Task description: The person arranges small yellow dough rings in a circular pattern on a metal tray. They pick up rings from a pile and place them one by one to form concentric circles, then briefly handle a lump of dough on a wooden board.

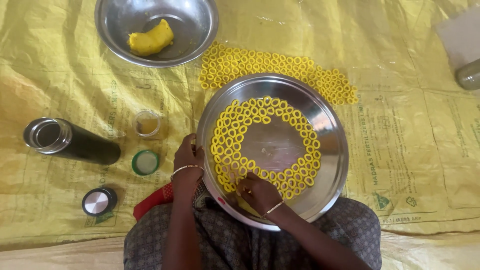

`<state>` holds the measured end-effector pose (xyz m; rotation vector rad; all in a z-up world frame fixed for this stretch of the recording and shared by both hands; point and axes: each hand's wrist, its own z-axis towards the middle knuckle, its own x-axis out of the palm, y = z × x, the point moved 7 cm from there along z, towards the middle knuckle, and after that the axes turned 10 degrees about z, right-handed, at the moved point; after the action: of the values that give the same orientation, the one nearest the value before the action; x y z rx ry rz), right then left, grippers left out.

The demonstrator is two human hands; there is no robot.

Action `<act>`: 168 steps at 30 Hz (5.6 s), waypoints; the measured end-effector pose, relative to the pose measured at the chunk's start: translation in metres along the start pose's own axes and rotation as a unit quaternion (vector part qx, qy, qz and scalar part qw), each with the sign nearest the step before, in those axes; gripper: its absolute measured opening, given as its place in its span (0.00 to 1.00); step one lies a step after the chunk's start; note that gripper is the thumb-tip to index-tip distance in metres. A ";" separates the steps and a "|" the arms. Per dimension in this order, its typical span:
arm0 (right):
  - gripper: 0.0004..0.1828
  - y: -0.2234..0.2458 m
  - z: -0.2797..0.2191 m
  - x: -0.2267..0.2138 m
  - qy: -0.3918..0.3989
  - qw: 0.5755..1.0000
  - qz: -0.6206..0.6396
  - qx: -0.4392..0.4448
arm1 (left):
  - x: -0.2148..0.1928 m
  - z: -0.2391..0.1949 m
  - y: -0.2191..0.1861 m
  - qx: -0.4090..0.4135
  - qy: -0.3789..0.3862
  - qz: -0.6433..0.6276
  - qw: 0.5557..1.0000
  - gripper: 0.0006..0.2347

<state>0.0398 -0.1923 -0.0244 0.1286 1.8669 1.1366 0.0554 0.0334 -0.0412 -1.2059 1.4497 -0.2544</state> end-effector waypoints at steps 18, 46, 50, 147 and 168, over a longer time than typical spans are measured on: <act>0.08 -0.104 0.074 -0.127 -0.313 0.949 -0.036 0.015 | 0.002 0.003 -0.020 0.027 -0.063 -0.033 0.997 0.21; 0.04 -0.094 0.077 -0.108 -0.327 0.943 0.068 0.012 | -0.005 0.003 -0.026 0.034 -0.059 0.004 0.998 0.22; 0.05 -0.042 0.042 -0.028 -0.029 0.988 0.149 0.009 | -0.003 0.003 -0.020 -0.014 -0.005 0.021 1.000 0.25; 0.04 -0.014 -0.019 -0.002 -0.007 0.999 0.041 0.032 | 0.000 0.002 -0.011 0.021 -0.047 -0.040 0.998 0.22; 0.06 -0.160 0.032 -0.122 -0.214 0.833 0.486 0.154 | -0.004 0.003 -0.022 0.057 -0.066 -0.021 0.996 0.22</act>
<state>0.1883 -0.3237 -0.0700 1.5344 1.5269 1.2657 0.0684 0.0289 -0.0237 -1.1412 1.2797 -0.2778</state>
